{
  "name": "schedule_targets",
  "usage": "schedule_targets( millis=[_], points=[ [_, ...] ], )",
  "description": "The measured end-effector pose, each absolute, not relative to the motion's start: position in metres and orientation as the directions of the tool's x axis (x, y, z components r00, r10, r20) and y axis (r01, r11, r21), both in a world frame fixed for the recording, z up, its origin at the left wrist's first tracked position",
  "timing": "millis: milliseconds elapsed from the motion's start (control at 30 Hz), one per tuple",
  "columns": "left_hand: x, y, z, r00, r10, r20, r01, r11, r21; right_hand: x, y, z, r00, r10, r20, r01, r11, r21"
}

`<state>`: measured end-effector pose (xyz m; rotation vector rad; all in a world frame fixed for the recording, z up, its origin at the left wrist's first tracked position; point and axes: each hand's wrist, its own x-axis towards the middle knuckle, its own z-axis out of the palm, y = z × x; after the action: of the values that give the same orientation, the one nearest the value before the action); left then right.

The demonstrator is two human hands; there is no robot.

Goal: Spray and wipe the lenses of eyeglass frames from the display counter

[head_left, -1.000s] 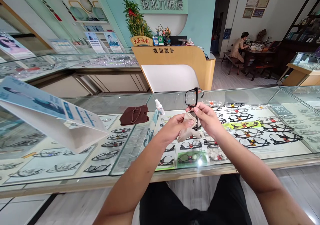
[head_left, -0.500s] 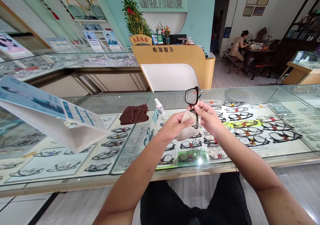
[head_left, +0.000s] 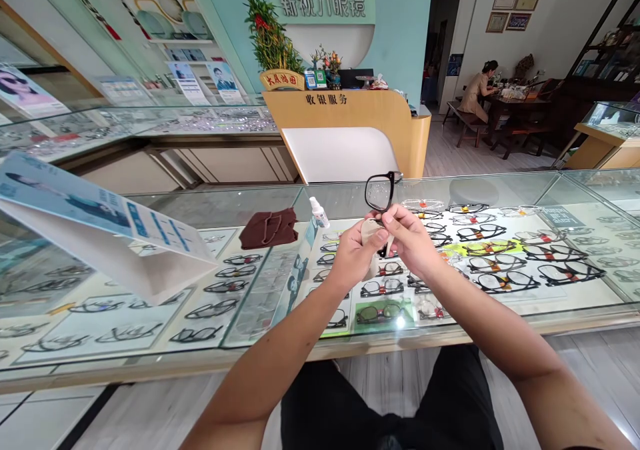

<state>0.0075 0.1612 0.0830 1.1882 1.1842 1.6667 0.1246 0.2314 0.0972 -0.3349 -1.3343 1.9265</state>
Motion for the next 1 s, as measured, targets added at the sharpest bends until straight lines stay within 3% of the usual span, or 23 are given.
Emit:
schedule_targets(
  millis=[200,533,800,1000],
  points=[
    [0.009,0.16,0.081,-0.364,0.896,0.253,-0.083,-0.302,0.95,0.123,0.232,0.096,-0.705,0.664,0.249,-0.448,-0.143,-0.883],
    [-0.01,0.158,0.089,-0.128,0.956,0.266,0.106,-0.253,0.962,0.132,0.244,0.104,-0.68,0.702,0.212,-0.487,-0.216,-0.846],
    [0.001,0.16,0.085,-0.28,0.931,0.233,0.026,-0.235,0.972,0.126,0.241,0.094,-0.681,0.721,0.127,-0.464,-0.291,-0.837],
    [0.006,0.164,0.079,-0.408,0.859,0.309,0.048,-0.318,0.947,0.121,0.235,0.092,-0.697,0.713,0.075,-0.46,-0.364,-0.81]
  ],
)
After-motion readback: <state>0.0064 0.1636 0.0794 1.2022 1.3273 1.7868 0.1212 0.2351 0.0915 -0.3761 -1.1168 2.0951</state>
